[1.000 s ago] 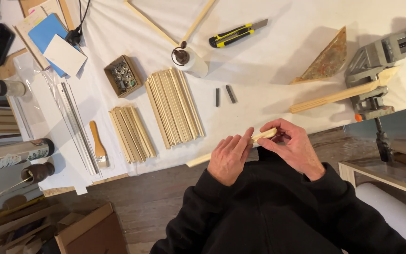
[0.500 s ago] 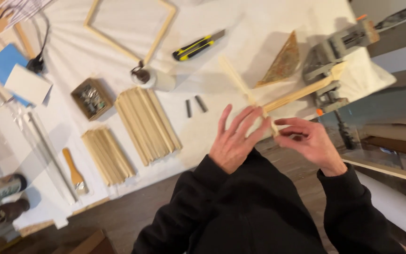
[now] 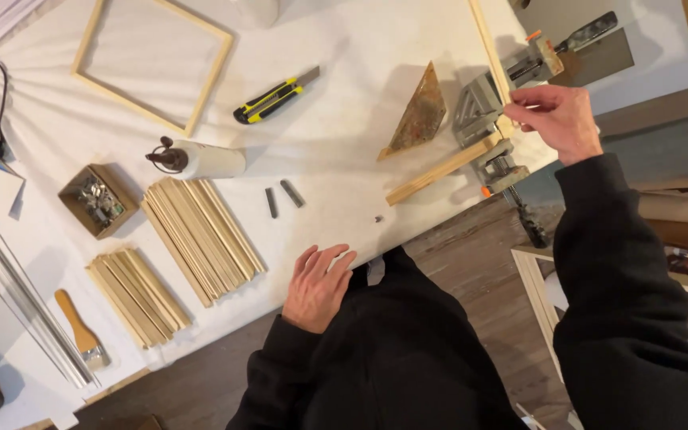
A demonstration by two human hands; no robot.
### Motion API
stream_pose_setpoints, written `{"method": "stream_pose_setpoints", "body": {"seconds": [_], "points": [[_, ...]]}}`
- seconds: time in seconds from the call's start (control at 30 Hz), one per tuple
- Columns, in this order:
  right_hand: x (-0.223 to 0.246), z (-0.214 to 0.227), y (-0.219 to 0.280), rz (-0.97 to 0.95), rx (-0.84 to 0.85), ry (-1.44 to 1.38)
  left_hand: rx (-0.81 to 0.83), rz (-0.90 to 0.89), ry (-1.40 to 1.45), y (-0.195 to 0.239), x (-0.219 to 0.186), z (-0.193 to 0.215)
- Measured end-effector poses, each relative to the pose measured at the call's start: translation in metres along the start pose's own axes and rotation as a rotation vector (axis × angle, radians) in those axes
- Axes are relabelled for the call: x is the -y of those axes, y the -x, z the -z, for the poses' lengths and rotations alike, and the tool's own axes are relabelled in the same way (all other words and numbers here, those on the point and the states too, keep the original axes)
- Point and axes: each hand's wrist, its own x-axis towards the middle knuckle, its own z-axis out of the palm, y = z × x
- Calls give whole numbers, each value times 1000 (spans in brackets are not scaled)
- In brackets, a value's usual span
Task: The person assembles a wooden picture frame at a workbench. They tighten a corner vise holding a mitred frame corner, tap corner fasteners into the joint with a hammer, apply wood glue from a bottle to a mitred moulding piece, fit the pieces together, and place the assembled corner back into the vise and clamp it.
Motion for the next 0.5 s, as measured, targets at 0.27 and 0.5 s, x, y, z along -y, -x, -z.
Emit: {"method": "stream_pose_setpoints", "body": {"seconds": [0.27,0.5], "points": [[26,-12,17,-2,134,-15,-91,178,-31,44,28,11],[50,-48,69,-199,436,-239,-271,694,-259,169,105,35]]}}
